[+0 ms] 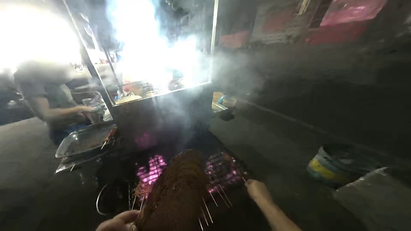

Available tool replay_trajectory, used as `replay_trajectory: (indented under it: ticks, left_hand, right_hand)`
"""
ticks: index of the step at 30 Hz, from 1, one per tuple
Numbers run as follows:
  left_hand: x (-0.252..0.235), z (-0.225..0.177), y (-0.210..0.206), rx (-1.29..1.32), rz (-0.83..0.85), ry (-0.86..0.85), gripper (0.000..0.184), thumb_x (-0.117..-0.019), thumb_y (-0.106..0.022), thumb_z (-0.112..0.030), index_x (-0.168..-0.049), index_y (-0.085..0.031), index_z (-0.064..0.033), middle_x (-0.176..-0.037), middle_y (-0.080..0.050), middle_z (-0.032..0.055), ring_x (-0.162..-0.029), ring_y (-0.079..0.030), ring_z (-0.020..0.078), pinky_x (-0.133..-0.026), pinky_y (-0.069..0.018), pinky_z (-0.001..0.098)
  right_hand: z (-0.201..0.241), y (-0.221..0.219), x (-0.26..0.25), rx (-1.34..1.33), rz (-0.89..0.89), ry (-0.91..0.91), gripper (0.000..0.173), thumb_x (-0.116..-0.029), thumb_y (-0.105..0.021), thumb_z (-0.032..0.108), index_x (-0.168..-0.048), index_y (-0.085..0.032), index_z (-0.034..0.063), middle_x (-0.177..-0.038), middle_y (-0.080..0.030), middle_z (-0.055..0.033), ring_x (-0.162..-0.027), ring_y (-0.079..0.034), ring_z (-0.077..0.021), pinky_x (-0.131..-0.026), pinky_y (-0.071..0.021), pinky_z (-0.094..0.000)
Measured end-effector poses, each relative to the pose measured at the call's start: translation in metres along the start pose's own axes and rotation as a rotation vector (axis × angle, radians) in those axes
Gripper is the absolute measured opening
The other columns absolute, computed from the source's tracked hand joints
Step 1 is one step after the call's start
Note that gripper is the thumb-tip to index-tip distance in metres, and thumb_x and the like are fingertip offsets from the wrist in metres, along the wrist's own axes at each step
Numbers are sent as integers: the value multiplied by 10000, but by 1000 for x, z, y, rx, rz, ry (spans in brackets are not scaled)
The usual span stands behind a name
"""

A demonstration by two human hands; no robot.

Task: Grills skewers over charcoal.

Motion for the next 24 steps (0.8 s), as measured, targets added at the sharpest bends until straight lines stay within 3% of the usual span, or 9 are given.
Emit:
replay_trajectory:
  ticks: [5, 8, 10, 12, 14, 16, 18, 21, 24]
  left_hand:
    - [-7, 6, 9, -214, -126, -242, 220, -1006, -635, -191, -1189, -681, -304, -1277, -643, -162, -1281, -556, 51, -1079, -474, 255]
    - [-7, 4, -5, -53, -79, -113, 277, -973, -677, -145, -1206, -651, -293, -1241, -663, -151, -1213, -606, 34, -1045, -510, 254]
    - [-8, 2, -10, 79, -49, -15, 355, -967, -665, -111, -1248, -609, -321, -1278, -668, -152, -1171, -630, 19, -993, -527, 224]
    - [-7, 15, -7, -8, -55, -76, 342, -978, -643, -103, -1249, -602, -307, -1297, -642, -156, -1205, -600, 11, -1010, -513, 211]
    - [-4, 29, -5, -155, -74, -197, 279, -982, -653, -120, -1205, -638, -287, -1250, -652, -125, -1258, -582, 68, -1067, -499, 275]
    - [4, 37, -13, -138, -66, -118, 245, -961, -688, -112, -1151, -652, -262, -1206, -667, -116, -1189, -614, 44, -1016, -532, 257]
    - [10, 37, -16, -17, -28, 5, 312, -965, -675, -107, -1210, -615, -291, -1250, -658, -143, -1157, -622, 10, -980, -536, 227]
    - [15, 42, 3, -64, -64, -50, 342, -973, -660, -113, -1258, -600, -293, -1278, -650, -128, -1214, -609, 46, -1022, -526, 249]
    - [17, 45, 17, -282, -139, -171, 169, -984, -662, -161, -1113, -655, -269, -1232, -646, -137, -1273, -560, 53, -1072, -488, 262]
  right_hand:
    - [23, -21, 21, -17, 28, 99, 361, -1106, -442, 195, -1294, -666, -16, -1295, -669, -257, -1257, -627, -399, -1086, -466, -562]
    - [24, -36, 26, 30, 38, 118, 344, -1093, -469, 177, -1293, -662, -26, -1303, -666, -257, -1266, -623, -396, -1085, -473, -544]
    - [31, -32, 39, -72, -52, 149, 343, -1061, -541, 130, -1348, -620, -42, -1377, -588, -294, -1291, -587, -423, -1100, -469, -531]
    - [43, -27, 56, -112, -86, 202, 372, -1029, -615, 136, -1356, -606, -43, -1409, -551, -301, -1276, -592, -428, -1077, -488, -533]
    - [49, -43, 50, 6, 41, 181, 390, -1033, -618, 228, -1358, -613, 12, -1372, -607, -241, -1264, -613, -384, -1066, -493, -527]
    - [47, -56, 41, 65, 145, 138, 354, -1033, -596, 229, -1318, -642, 26, -1299, -671, -225, -1233, -645, -378, -1040, -507, -557]
    - [45, -56, 40, 44, 153, 126, 313, -1058, -533, 169, -1294, -663, 11, -1277, -684, -230, -1234, -644, -381, -1053, -497, -551]
    - [47, -46, 52, 35, 144, 139, 320, -1083, -492, 143, -1308, -657, -15, -1296, -670, -249, -1261, -626, -393, -1084, -471, -549]
    - [41, -49, 47, 73, 138, 158, 325, -1074, -505, 166, -1298, -668, -4, -1311, -668, -239, -1270, -621, -383, -1087, -470, -541]
Point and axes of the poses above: each hand's wrist, its own x-axis away from the middle knuckle, its own y-axis out of the back of the hand, z = x × y, the point moved 5 cm from there along -x, towards the middle knuckle
